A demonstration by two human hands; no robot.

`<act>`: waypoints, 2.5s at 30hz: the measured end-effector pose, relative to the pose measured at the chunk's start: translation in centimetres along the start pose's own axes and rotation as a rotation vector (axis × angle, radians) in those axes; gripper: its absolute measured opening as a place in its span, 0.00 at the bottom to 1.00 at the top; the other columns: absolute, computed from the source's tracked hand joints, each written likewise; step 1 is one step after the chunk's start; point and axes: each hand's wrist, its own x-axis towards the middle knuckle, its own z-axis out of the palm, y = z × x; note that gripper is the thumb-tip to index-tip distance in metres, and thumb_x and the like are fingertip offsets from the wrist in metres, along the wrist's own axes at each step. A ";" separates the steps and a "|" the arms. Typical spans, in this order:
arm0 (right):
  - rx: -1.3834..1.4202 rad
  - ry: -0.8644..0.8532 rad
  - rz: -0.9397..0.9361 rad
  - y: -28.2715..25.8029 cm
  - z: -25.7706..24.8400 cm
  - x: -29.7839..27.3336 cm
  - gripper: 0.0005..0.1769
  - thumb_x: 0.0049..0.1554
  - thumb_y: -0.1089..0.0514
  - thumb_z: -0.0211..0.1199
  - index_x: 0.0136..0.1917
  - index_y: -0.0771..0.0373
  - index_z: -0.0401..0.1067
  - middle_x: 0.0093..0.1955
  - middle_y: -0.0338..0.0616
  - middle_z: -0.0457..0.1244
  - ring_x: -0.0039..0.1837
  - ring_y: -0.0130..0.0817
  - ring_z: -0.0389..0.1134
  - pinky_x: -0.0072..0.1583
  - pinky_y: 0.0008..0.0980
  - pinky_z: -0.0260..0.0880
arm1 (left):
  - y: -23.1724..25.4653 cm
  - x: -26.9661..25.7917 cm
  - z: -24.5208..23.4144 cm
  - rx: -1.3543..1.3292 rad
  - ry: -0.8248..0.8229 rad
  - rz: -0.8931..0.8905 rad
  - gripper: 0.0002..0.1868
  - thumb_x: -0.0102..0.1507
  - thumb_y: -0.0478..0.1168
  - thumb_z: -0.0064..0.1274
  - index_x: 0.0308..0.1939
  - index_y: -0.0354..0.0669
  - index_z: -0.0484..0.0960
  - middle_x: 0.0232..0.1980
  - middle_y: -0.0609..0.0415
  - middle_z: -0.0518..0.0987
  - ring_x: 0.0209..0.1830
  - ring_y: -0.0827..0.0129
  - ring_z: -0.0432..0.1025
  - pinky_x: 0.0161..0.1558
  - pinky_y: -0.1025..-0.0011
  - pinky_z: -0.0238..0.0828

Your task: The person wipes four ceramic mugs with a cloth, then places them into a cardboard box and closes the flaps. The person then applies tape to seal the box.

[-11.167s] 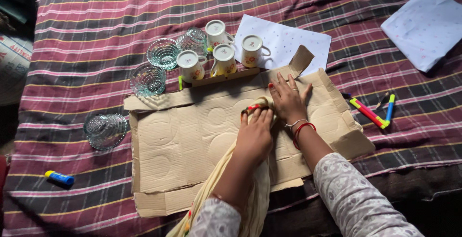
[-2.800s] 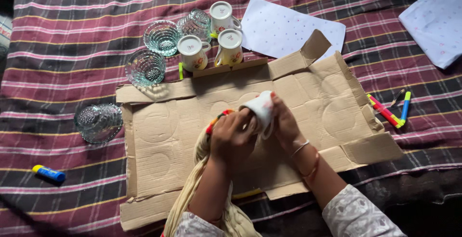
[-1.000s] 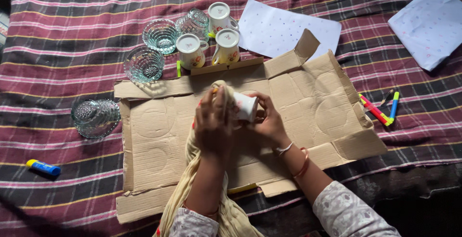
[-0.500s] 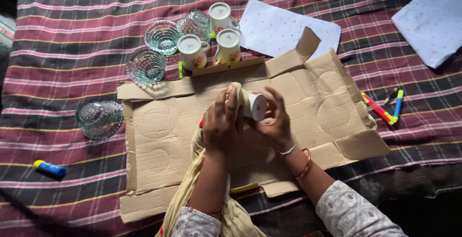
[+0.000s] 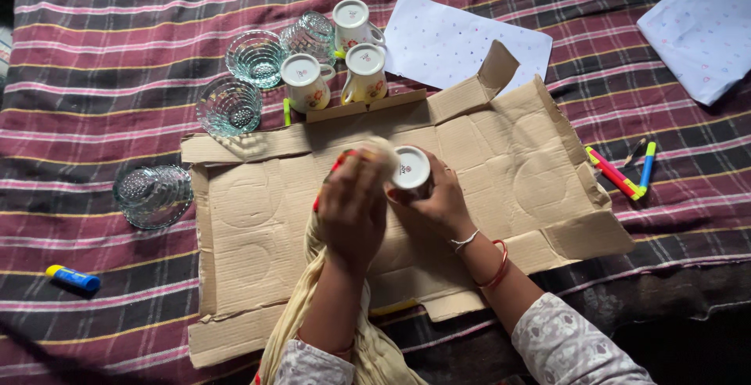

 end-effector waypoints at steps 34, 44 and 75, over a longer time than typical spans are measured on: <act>-0.379 -0.016 -0.505 -2.4 0.3 -0.9 0.38 0.47 0.60 0.75 0.70 0.54 0.72 0.78 0.49 0.58 0.80 0.51 0.59 0.76 0.42 0.66 | -1.4 -0.7 0.8 -0.642 0.004 -0.585 0.24 0.66 0.35 0.42 0.66 0.39 0.77 0.61 0.45 0.81 0.61 0.58 0.79 0.62 0.64 0.76; -0.010 0.017 0.012 -0.3 0.5 -0.6 0.62 0.43 0.71 0.64 0.85 0.53 0.41 0.67 0.51 0.63 0.63 0.46 0.69 0.64 0.40 0.72 | -2.0 -0.1 1.4 -0.501 -0.118 -0.719 0.26 0.64 0.42 0.60 0.64 0.34 0.77 0.58 0.42 0.82 0.57 0.59 0.79 0.58 0.65 0.74; -0.098 -0.117 -0.176 0.6 0.1 -0.7 0.30 0.47 0.48 0.71 0.61 0.61 0.72 0.58 0.50 0.67 0.62 0.50 0.66 0.67 0.44 0.61 | 1.5 1.3 -0.9 0.006 -0.115 0.126 0.21 0.58 0.46 0.64 0.55 0.51 0.82 0.59 0.52 0.78 0.62 0.52 0.72 0.60 0.53 0.65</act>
